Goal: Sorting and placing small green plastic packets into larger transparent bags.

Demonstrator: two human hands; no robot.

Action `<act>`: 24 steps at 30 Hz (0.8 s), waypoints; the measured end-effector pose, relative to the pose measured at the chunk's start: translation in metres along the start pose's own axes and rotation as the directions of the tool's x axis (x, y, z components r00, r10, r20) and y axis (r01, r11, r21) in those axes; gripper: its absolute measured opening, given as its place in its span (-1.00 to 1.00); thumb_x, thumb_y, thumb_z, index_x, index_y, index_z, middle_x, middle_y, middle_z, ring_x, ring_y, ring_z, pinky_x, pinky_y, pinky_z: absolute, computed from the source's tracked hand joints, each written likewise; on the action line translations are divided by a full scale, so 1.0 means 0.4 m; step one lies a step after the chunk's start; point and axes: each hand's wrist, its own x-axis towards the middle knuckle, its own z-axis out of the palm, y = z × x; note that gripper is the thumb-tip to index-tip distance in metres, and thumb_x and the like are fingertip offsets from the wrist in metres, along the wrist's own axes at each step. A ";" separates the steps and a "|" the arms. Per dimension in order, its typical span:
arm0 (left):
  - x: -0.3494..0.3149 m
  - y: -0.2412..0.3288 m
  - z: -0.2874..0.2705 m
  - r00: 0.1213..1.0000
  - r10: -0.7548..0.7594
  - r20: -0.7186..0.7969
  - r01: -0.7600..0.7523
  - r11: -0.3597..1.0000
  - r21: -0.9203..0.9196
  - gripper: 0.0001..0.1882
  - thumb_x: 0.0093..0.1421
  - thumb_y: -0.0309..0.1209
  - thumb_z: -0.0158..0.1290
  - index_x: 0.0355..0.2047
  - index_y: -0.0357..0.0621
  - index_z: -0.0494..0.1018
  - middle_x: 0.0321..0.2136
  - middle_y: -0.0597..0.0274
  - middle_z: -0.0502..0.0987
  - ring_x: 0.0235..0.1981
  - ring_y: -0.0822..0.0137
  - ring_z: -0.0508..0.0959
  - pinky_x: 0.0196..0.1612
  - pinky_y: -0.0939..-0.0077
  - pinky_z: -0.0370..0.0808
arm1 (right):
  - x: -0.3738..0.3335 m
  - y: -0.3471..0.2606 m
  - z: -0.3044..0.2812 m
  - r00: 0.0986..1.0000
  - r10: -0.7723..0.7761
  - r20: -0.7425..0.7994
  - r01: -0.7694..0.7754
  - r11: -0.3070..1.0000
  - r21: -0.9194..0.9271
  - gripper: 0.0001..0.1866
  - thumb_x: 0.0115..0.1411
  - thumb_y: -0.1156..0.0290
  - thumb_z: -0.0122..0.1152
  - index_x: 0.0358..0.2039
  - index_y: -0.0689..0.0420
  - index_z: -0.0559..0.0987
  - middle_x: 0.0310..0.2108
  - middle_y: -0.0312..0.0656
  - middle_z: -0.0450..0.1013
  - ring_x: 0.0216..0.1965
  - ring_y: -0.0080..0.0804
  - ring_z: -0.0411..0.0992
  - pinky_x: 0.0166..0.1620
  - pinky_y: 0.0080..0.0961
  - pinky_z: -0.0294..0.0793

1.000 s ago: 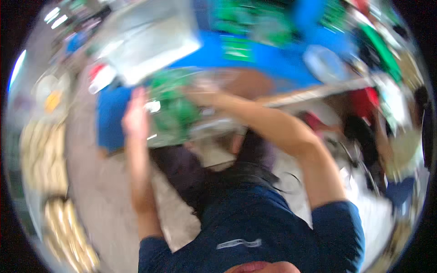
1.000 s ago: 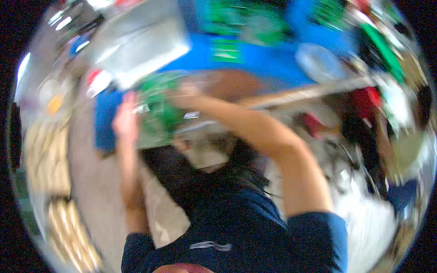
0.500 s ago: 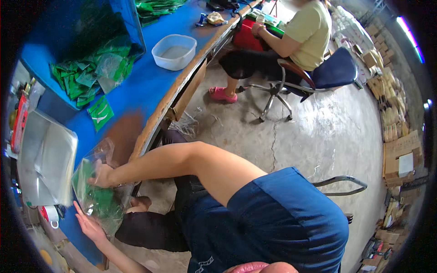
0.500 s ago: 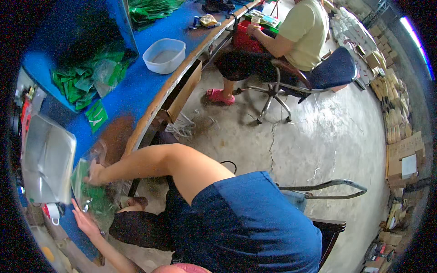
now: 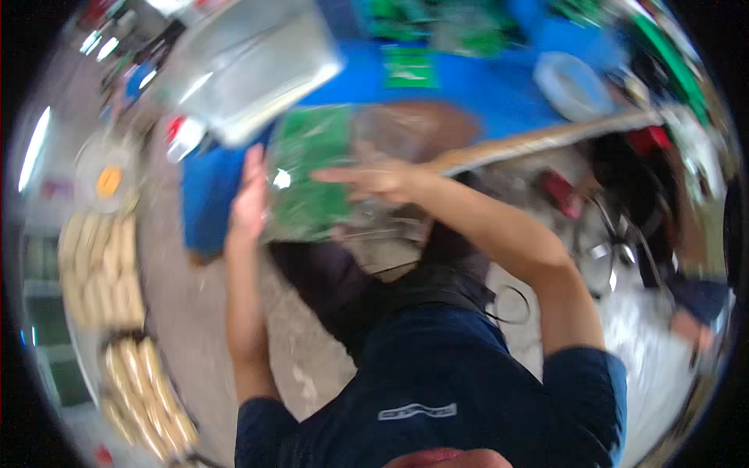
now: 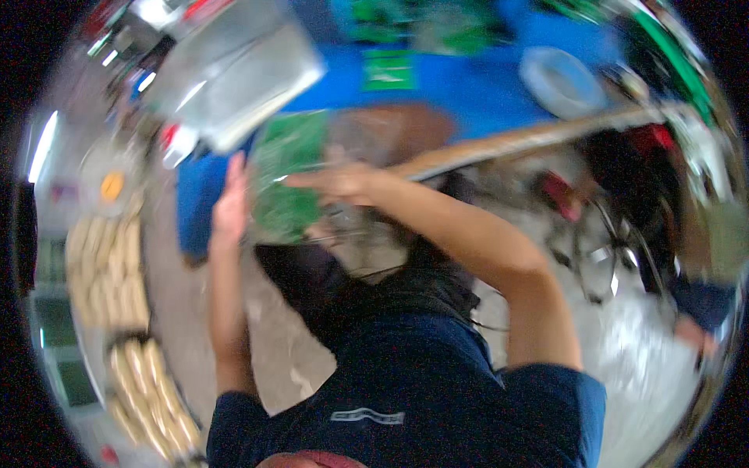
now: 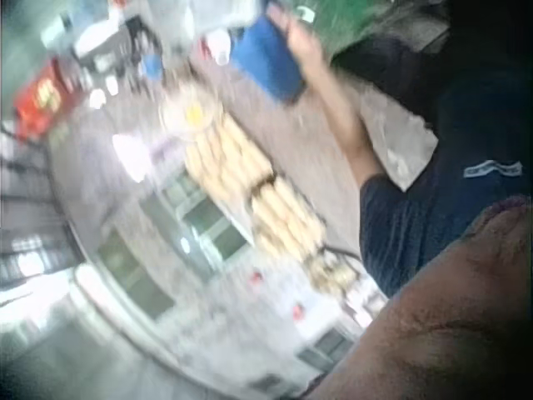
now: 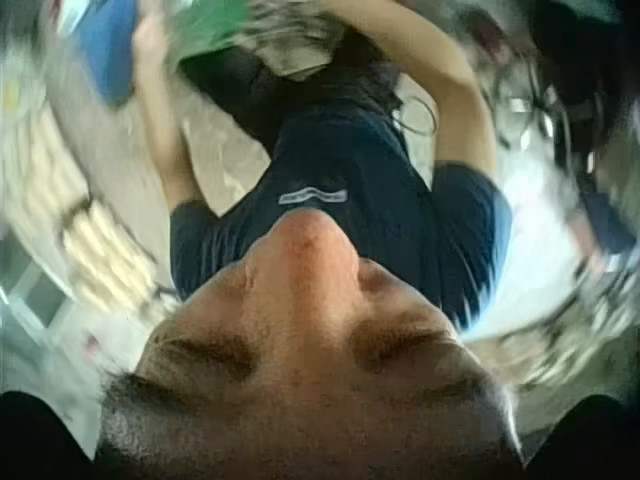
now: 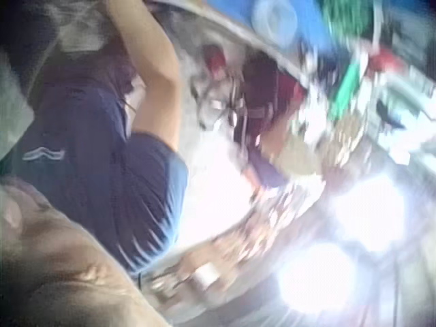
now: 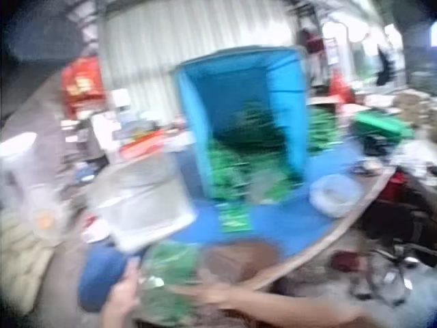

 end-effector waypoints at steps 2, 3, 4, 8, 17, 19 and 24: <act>-0.005 0.034 0.061 0.996 -0.046 0.081 0.051 0.997 -0.055 -0.17 0.32 -0.26 -0.07 0.43 -0.18 -0.27 0.45 0.11 -0.20 0.46 0.23 -0.22 0.43 0.32 -0.33 | -0.010 0.012 0.009 0.981 -0.040 -0.190 0.015 0.992 -0.129 -0.20 0.20 0.25 0.32 0.31 0.24 0.11 0.10 -0.02 0.40 0.06 -0.23 0.42 -0.03 -0.13 0.55; -0.018 0.059 0.075 0.992 -0.095 0.078 0.099 0.994 -0.049 -0.10 0.28 -0.21 0.00 0.44 -0.09 -0.29 0.45 0.09 -0.21 0.46 0.19 -0.22 0.42 0.28 -0.36 | -0.010 0.040 0.025 0.957 -0.036 -0.288 -0.006 0.989 -0.146 -0.17 0.23 0.21 0.29 0.34 0.25 0.07 0.06 -0.02 0.43 -0.04 -0.32 0.48 -0.11 -0.27 0.59; -0.035 0.061 0.045 0.993 -0.109 0.047 0.109 0.994 -0.006 -0.08 0.27 -0.19 0.02 0.44 -0.04 -0.31 0.45 0.07 -0.22 0.46 0.18 -0.21 0.42 0.26 -0.29 | -0.008 0.027 0.054 0.971 -0.022 -0.237 -0.012 0.990 -0.140 -0.17 0.23 0.21 0.29 0.34 0.25 0.07 0.06 -0.02 0.43 -0.04 -0.32 0.48 -0.11 -0.27 0.59; -0.065 0.075 0.039 0.990 -0.136 0.044 0.139 0.989 -0.059 -0.03 0.19 -0.38 0.13 0.44 -0.08 -0.26 0.43 0.01 -0.14 0.44 0.20 -0.15 0.41 0.29 -0.18 | 0.001 0.014 0.037 0.960 0.000 -0.280 -0.103 0.931 -0.351 -0.16 0.19 0.31 0.32 0.25 0.39 0.00 0.07 0.13 0.36 -0.12 -0.12 0.54 -0.36 -0.44 0.69; -0.029 0.082 0.027 0.991 -0.051 0.124 -0.017 0.870 0.492 0.05 -0.03 -0.30 0.41 0.38 -0.17 0.03 0.32 -0.05 0.17 0.35 0.15 0.15 0.34 0.33 0.14 | 0.007 0.026 0.039 0.962 -0.214 -0.167 -0.141 0.130 -0.981 -0.15 0.23 0.00 0.21 0.20 0.50 0.16 -0.05 0.43 0.38 -0.45 -0.01 0.59 -0.32 -0.26 0.66; -0.022 0.081 0.038 0.986 -0.071 0.149 -0.013 0.868 0.497 0.05 -0.03 -0.27 0.41 0.38 -0.16 0.04 0.33 -0.04 0.16 0.35 0.15 0.15 0.34 0.33 0.15 | -0.025 0.045 -0.034 0.935 -0.321 0.152 0.059 -0.283 -0.957 -0.42 0.23 0.08 0.16 0.03 0.35 0.40 -0.17 0.11 0.43 -0.31 -0.13 0.54 -0.35 -0.29 0.63; -0.007 0.072 0.031 0.976 -0.070 0.205 -0.067 0.802 0.594 0.06 -0.04 -0.18 0.41 0.38 -0.13 0.05 0.34 -0.02 0.16 0.37 0.14 0.13 0.33 0.32 0.17 | -0.059 0.042 -0.106 0.772 -0.530 0.350 0.148 -0.386 -0.911 -0.74 0.17 0.23 0.17 -0.29 0.19 0.54 -0.28 -0.11 0.36 -0.16 -0.21 0.40 -0.16 -0.29 0.52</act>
